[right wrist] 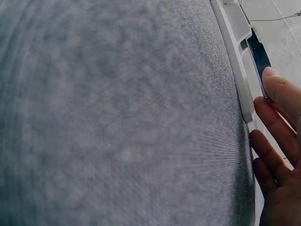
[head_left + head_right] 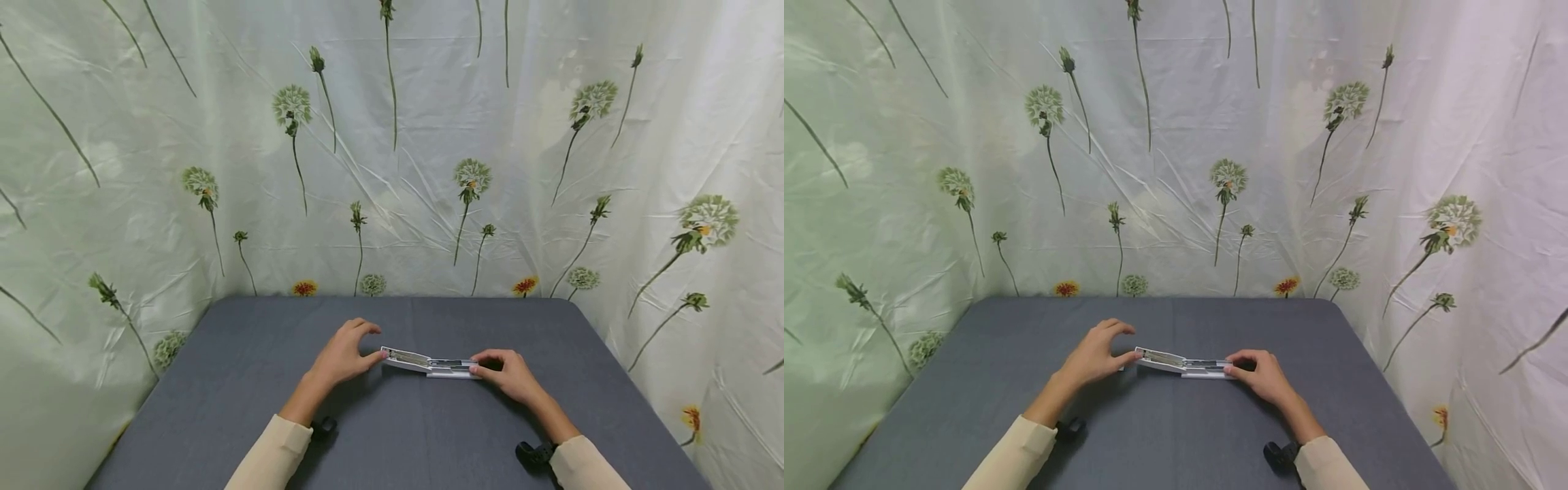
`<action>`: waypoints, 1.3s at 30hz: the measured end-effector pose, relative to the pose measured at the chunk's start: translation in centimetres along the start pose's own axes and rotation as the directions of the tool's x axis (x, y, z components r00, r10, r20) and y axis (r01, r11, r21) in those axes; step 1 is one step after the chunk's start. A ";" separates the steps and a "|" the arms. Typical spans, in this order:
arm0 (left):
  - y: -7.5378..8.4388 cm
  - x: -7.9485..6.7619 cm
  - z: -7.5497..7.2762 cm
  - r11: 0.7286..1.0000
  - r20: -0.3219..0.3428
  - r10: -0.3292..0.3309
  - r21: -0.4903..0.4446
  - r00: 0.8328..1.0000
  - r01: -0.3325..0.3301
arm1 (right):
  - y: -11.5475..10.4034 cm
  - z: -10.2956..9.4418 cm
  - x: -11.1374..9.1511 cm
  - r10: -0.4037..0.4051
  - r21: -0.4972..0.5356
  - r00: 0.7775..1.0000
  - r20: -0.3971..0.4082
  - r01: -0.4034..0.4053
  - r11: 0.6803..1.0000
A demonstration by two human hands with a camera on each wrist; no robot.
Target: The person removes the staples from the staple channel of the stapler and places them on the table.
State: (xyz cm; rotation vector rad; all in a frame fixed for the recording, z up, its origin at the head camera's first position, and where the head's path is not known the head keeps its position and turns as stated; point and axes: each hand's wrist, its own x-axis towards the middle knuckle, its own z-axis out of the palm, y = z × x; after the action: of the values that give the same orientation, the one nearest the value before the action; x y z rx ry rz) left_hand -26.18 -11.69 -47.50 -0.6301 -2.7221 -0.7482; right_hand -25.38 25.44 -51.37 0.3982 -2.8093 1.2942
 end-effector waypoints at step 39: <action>10.2 4.9 9.1 0.974 0.147 0.209 0.060 0.967 -0.220 | 0.7 0.3 0.0 -0.027 0.056 1.000 0.001 0.027 0.998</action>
State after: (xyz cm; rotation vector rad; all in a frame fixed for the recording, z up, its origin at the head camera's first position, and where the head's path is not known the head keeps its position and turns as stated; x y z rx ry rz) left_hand -26.82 2.73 -49.09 -0.9747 -2.7313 -0.5646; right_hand -25.57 25.68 -52.06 0.4380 -2.7635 1.3706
